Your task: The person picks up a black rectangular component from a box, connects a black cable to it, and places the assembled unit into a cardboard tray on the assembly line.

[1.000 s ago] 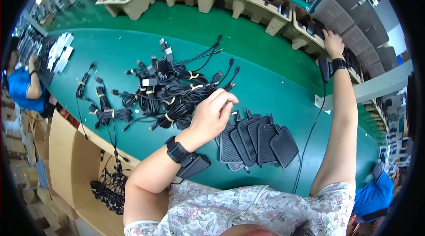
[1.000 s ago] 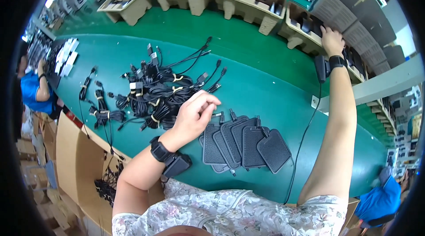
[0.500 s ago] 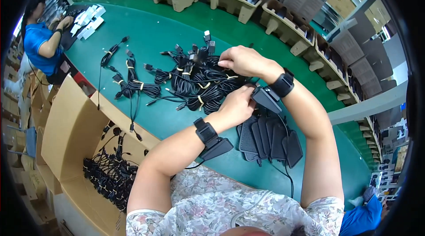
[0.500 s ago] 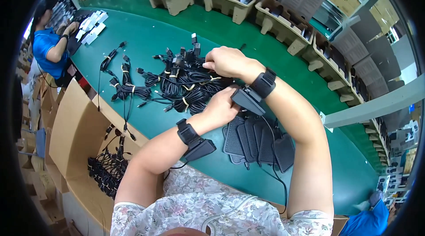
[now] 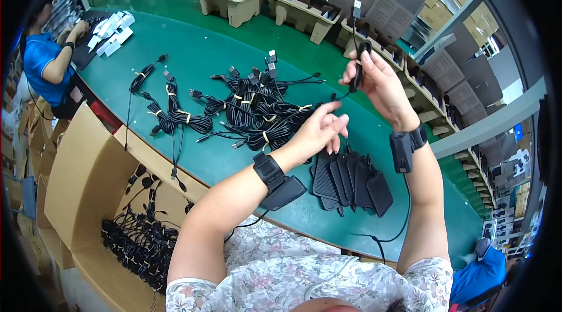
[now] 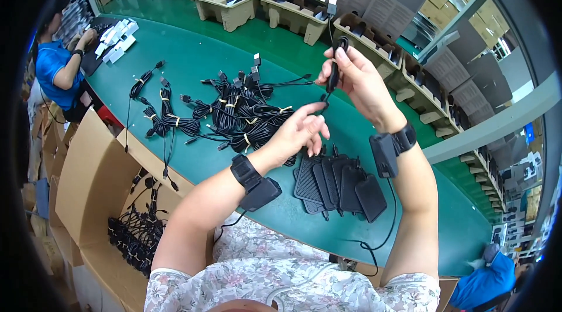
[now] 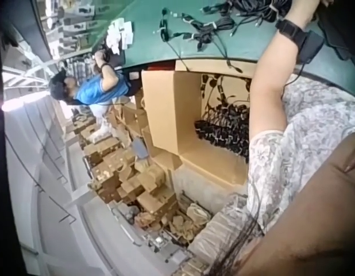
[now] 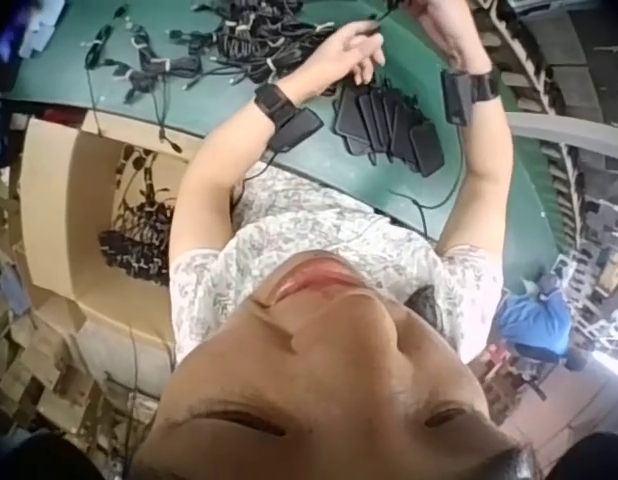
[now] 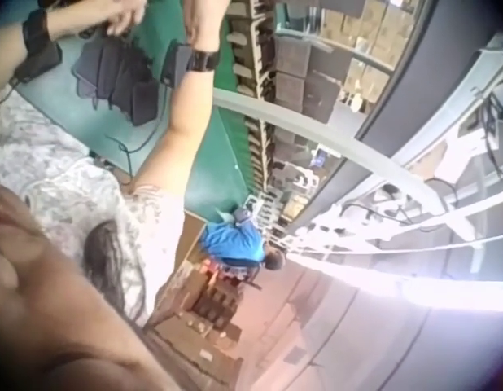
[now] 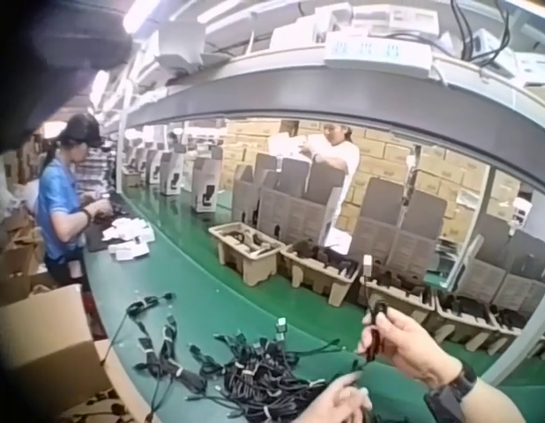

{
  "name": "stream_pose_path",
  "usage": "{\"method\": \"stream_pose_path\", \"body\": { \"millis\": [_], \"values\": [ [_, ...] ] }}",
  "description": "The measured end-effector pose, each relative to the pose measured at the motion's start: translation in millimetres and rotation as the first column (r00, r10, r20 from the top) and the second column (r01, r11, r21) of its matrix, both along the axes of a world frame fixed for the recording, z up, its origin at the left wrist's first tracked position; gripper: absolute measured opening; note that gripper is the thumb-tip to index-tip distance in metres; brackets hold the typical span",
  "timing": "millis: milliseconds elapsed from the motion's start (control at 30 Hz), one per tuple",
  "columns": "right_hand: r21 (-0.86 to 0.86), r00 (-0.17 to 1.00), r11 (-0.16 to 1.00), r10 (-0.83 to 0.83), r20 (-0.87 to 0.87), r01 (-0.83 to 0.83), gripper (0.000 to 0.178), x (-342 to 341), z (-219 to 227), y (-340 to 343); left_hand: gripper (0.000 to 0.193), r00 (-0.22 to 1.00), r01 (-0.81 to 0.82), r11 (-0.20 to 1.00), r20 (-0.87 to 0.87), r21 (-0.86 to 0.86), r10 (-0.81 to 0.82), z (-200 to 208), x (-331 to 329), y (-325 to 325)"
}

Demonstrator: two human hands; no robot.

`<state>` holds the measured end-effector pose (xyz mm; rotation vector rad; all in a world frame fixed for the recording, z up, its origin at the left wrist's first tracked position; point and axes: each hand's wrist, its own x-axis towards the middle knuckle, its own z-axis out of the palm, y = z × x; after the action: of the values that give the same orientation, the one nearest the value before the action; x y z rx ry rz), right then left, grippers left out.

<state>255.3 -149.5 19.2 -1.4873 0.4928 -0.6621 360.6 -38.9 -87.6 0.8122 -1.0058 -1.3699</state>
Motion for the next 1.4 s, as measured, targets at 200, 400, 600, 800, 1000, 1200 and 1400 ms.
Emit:
{"method": "stream_pose_path", "body": {
  "millis": [200,400,600,800,1000,1200,1400],
  "values": [
    [0.257,0.953,0.961,0.018,0.302,-0.099,0.032,-29,-1,24,0.043,0.977,0.21,0.978,0.028,0.012,-0.21,1,0,0],
    [-0.146,0.926,0.935,0.343,0.159,-0.322,0.027,-49,4,33,0.031,0.753,0.15,0.732,0.557,-0.665,0.351,-39,-4,-13],
    [-0.912,0.88,0.212,-0.258,-0.399,-0.352,0.032,-67,-5,72,0.02,0.965,-0.023,0.953,0.244,-0.301,0.1,1,1,12],
    [-0.952,0.728,0.19,-0.614,-0.305,-0.239,0.033,-90,2,16,0.016,0.994,-0.069,0.997,0.082,-0.017,0.07,-1,11,8],
    [-0.936,0.127,0.144,-0.973,-0.194,-0.321,0.023,-164,35,-129,0.011,0.759,-0.182,0.967,0.6,-0.178,0.253,-17,-1,-3],
    [-0.772,-0.023,0.165,-0.981,-0.191,-0.614,0.013,-179,22,-216,0.009,0.728,-0.187,0.963,0.632,-0.193,0.268,-19,3,-5],
    [-0.702,-0.035,0.155,-0.983,-0.181,-0.696,0.015,-168,-16,-261,0.009,0.736,-0.192,0.965,0.624,-0.177,0.261,-20,4,-7]
  ]
}}
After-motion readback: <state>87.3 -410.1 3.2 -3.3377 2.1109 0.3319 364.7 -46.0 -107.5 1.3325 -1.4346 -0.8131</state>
